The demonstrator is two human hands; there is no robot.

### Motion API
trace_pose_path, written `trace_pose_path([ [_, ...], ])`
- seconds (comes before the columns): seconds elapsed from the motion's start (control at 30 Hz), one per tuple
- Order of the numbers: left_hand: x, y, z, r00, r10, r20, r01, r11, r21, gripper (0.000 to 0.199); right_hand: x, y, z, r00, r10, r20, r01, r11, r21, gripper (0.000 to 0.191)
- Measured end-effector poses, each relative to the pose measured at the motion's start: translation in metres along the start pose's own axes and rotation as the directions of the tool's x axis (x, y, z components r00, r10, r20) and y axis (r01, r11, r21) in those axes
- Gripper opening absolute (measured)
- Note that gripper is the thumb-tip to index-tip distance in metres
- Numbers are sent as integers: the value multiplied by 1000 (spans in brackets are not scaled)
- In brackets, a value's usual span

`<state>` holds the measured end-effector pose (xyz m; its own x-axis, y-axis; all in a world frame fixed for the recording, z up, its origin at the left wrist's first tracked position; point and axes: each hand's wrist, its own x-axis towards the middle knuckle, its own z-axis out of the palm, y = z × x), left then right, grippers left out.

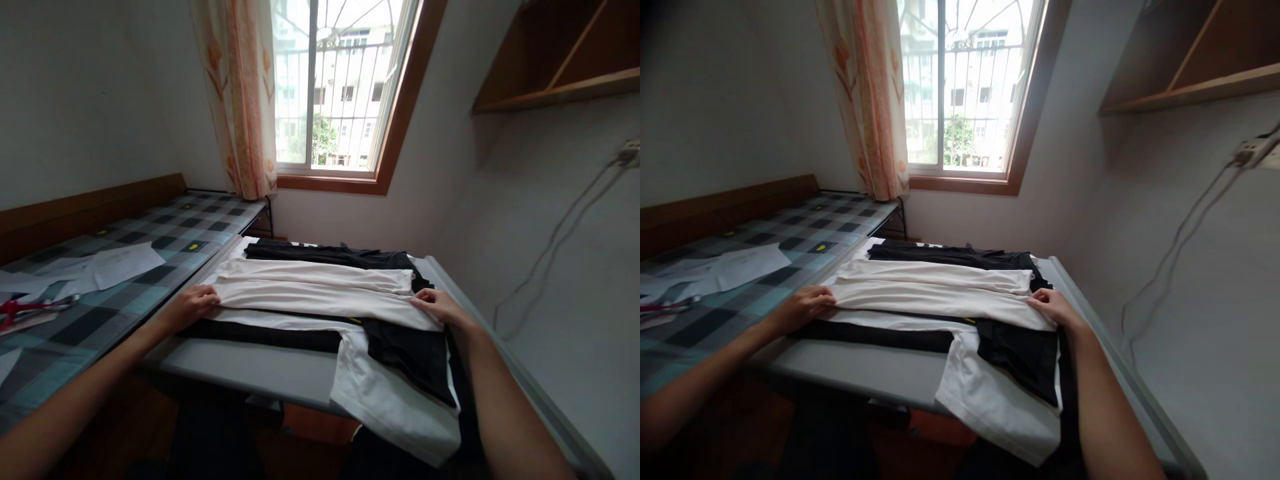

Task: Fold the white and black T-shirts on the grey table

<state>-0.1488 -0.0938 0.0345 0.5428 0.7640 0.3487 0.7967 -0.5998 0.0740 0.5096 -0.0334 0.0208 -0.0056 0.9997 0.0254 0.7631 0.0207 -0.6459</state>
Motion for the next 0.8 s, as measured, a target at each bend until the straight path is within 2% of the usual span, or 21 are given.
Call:
trace_pose_path([
  [0.13, -6, -2, 4, 996, -91, 1, 91, 995, -45, 26, 2, 5, 7, 998, 27, -57, -29, 999, -36, 44],
  [0.23, -6, 1, 4, 989, -144, 43, 148, 982, -114, 30, 4, 10, 10, 997, 10, -82, -17, 997, -81, 37],
  [0.37, 3, 8, -4, 973, -182, 142, 216, 934, -285, 32, 6, 12, 12, 969, -81, -233, 52, 990, -129, 31],
  [0.43, 12, 10, -7, 966, -237, 107, 259, 915, -309, 36, 6, 10, 15, 946, -135, -293, 99, 986, -132, 33],
  [0.5, 24, 10, -5, 961, -276, 23, 269, 914, -304, 39, 5, 4, 19, 936, -172, -308, 128, 979, -156, 34],
  [0.63, 49, 11, 18, 963, -261, -63, 227, 918, -324, 38, 3, -7, 30, 931, -216, -293, 123, 945, -304, 24],
  [0.8, 63, 22, 51, 985, -145, -97, 118, 962, -245, 34, 1, -9, 32, 938, -212, -276, 65, 887, -457, 20],
])
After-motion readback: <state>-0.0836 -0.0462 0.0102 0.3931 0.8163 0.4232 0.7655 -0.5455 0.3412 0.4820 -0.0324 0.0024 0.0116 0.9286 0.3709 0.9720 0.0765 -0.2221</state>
